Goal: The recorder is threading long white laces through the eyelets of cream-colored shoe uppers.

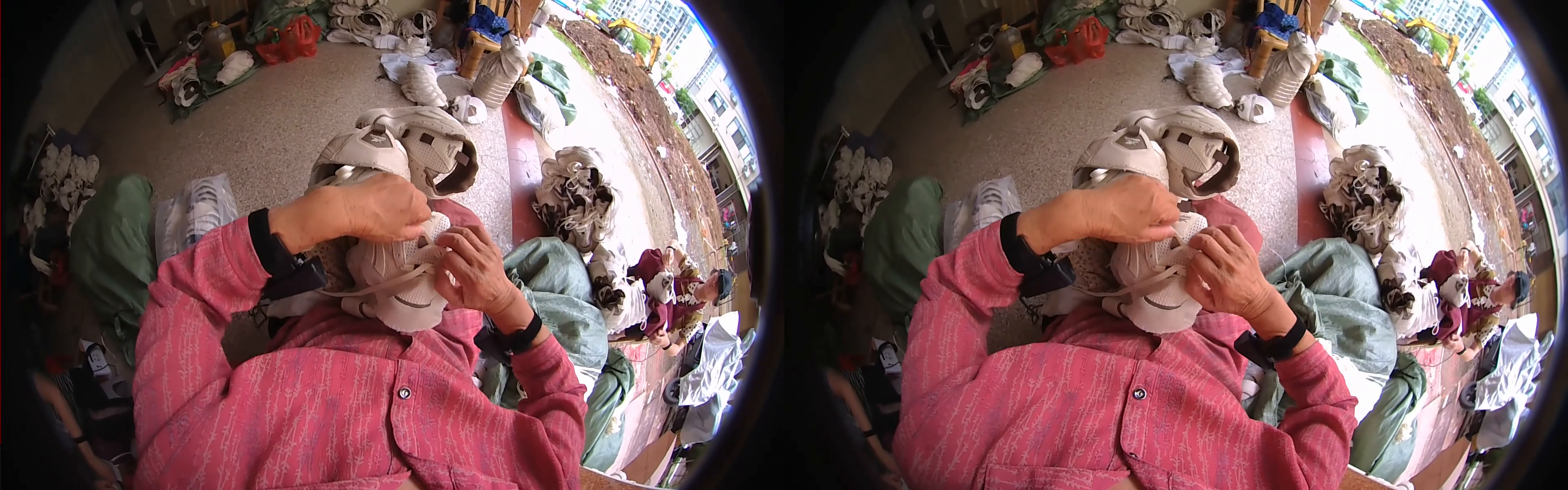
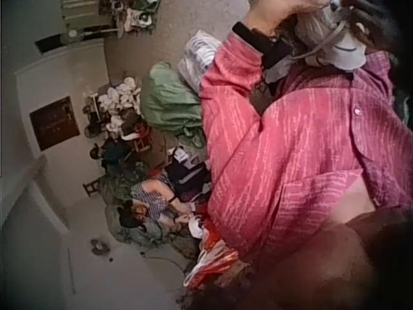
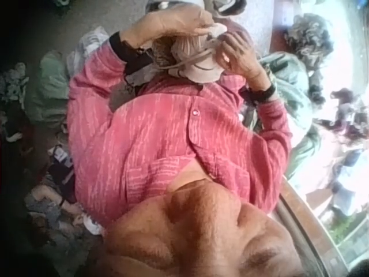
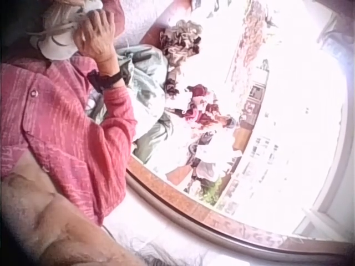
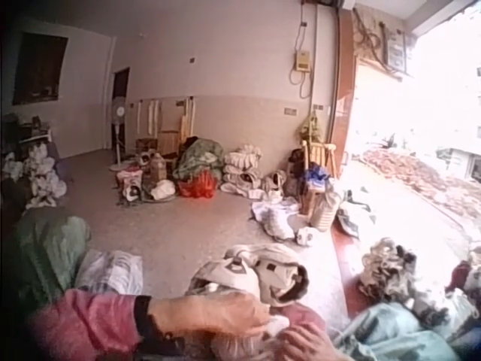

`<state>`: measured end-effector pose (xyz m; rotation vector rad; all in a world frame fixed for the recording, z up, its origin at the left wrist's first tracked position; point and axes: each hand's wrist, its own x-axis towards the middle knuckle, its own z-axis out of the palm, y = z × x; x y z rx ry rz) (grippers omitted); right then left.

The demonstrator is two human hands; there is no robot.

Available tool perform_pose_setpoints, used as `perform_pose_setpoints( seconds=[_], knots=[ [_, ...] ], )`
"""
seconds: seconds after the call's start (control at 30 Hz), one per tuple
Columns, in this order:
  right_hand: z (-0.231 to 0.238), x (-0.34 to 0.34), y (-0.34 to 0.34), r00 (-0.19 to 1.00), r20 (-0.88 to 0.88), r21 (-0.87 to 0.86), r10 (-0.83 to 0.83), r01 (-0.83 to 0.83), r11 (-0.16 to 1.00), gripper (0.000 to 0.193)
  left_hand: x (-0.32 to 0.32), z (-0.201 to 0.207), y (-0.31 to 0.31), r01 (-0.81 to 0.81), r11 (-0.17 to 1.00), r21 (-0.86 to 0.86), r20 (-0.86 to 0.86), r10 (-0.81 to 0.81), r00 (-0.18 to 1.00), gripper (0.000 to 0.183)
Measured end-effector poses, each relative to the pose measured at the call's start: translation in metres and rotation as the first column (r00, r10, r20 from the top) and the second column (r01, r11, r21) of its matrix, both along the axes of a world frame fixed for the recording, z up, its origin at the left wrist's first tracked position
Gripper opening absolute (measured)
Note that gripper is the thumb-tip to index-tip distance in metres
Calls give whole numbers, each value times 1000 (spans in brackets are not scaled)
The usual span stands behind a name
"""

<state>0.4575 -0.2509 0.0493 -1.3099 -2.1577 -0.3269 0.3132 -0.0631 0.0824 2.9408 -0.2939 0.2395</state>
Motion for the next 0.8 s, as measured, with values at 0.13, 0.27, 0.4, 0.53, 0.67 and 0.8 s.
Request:
perform_pose_setpoints(
  seconds=[0.13, 0.27, 0.4, 0.53, 0.67, 0.8],
  knots=[
    [4, -4, 0, 996, -82, -58, 21, -26, 998, 21, 16, 13, 22, -49, 981, -185, -22, 45, 999, 27],
    [-3, 6, 2, 959, -284, -118, 12, -47, 992, 19, 25, 16, 24, -228, 789, -570, -225, 117, 967, 23],
    [-5, 0, 1, 596, -755, -422, -272, -124, 898, 12, 19, 25, 5, -292, 768, -570, -237, 187, 953, 18],
    [-6, 1, 9, 500, -820, -433, -277, -227, 872, 7, -20, 27, -27, 30, 985, -168, 492, 57, 869, 20],
    [-5, 4, 14, 532, -806, -442, -261, -247, 862, 12, -59, -5, -58, -120, 945, -304, 166, 177, 970, 16],
    [-6, 3, 14, 266, -934, -326, -238, -366, 872, 20, -57, -8, -61, -106, 993, 50, 444, 73, 893, 15]
  ],
)
